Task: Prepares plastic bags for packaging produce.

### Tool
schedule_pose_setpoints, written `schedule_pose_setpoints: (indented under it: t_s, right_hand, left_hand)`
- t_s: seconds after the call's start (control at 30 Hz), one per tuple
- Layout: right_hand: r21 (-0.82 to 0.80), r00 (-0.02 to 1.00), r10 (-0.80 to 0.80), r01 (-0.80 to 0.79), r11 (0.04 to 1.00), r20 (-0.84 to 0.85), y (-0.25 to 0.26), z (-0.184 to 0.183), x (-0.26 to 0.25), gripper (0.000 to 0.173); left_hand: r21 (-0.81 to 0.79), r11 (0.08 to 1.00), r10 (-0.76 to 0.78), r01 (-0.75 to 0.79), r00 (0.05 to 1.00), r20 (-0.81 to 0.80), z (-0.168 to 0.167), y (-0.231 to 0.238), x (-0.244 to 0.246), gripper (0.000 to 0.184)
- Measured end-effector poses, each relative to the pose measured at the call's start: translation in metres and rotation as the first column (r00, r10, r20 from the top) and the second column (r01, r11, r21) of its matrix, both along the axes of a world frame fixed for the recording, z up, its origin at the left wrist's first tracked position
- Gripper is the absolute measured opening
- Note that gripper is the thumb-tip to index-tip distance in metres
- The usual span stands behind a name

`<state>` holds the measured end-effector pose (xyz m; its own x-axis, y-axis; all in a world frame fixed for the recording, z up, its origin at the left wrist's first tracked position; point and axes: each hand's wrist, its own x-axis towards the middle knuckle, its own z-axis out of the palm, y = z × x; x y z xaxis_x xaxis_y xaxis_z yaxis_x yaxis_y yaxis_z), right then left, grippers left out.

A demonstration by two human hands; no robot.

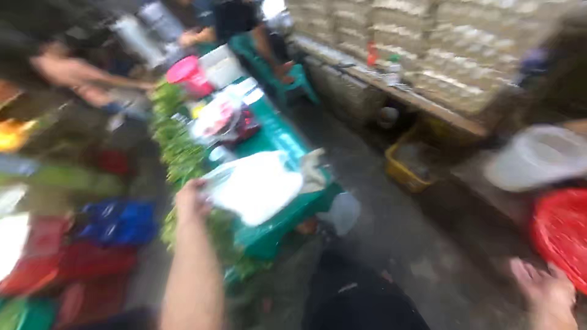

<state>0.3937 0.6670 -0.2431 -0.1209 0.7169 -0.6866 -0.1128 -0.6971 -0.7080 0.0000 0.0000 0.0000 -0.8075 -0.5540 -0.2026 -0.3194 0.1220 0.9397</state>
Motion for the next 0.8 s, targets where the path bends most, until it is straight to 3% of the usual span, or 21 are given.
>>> schedule_pose_setpoints:
  t_s: [0.07, 0.13, 0.23, 0.33, 0.4, 0.47, 0.53, 0.63, 0.7, 0.73, 0.77, 0.8]
  right_hand:
    - [0.032, 0.964, 0.245, -0.249, 0.968, 0.102, -0.041, -0.006, -0.034, 0.054]
    - [0.09, 0.826, 0.543, -0.559, 0.824, 0.154, -0.101, -0.007, -0.085, 0.052]
    - [0.285, 0.515, 0.847, -0.839, 0.464, 0.136, -0.196, 0.024, -0.187, 0.069]
    - [0.516, 0.179, 0.94, -0.856, 0.004, 0.291, -0.284, 0.098, -0.314, 0.111]
    - [0.526, -0.036, 0.905, -0.804, -0.278, 0.423, -0.34, 0.141, -0.392, 0.133]
    - [0.488, -0.214, 0.83, -0.723, -0.489, 0.515, -0.393, 0.155, -0.462, 0.145]
    - [0.444, -0.346, 0.714, -0.597, -0.668, 0.608, -0.442, 0.159, -0.519, 0.151]
    - [0.333, -0.509, 0.516, -0.41, -0.849, 0.688, -0.503, 0.158, -0.565, 0.146]
    - [0.215, -0.567, 0.364, -0.312, -0.925, 0.739, -0.53, 0.165, -0.572, 0.124]
    - [0.143, -0.582, 0.278, -0.266, -0.953, 0.764, -0.538, 0.17, -0.573, 0.103]
    - [0.075, -0.589, 0.188, -0.212, -0.974, 0.786, -0.543, 0.174, -0.572, 0.078]
    - [0.027, -0.586, 0.109, -0.147, -0.989, 0.803, -0.546, 0.18, -0.57, 0.053]
  left_hand:
    - [0.093, 0.996, -0.003, 0.006, 0.999, -0.035, -0.011, -0.018, -0.011, 0.015]
    - [0.139, 0.987, -0.071, 0.08, 0.995, -0.066, -0.016, -0.037, -0.017, 0.018]
    - [0.212, 0.964, -0.143, 0.162, 0.984, -0.103, -0.012, -0.055, -0.017, 0.022]
    - [0.161, 0.947, -0.268, 0.279, 0.959, -0.09, -0.006, -0.077, -0.017, 0.028]
    - [0.024, 0.921, -0.388, 0.389, 0.921, -0.039, -0.005, -0.092, -0.01, 0.024]
    - [-0.124, 0.834, -0.531, 0.538, 0.843, 0.083, -0.001, -0.107, -0.004, 0.031]
    - [-0.223, 0.729, -0.606, 0.647, 0.762, 0.231, 0.006, -0.117, -0.002, 0.051]
    - [-0.281, 0.645, -0.583, 0.711, 0.695, 0.421, 0.011, -0.127, 0.003, 0.093]
    - [-0.31, 0.564, -0.524, 0.766, 0.622, 0.583, 0.008, -0.13, -0.001, 0.122]
    - [-0.319, 0.507, -0.49, 0.801, 0.571, 0.658, 0.003, -0.133, -0.003, 0.123]
    - [-0.315, 0.449, -0.466, 0.836, 0.52, 0.716, -0.004, -0.136, -0.004, 0.11]
    - [-0.312, 0.401, -0.454, 0.861, 0.483, 0.749, -0.01, -0.14, -0.004, 0.081]
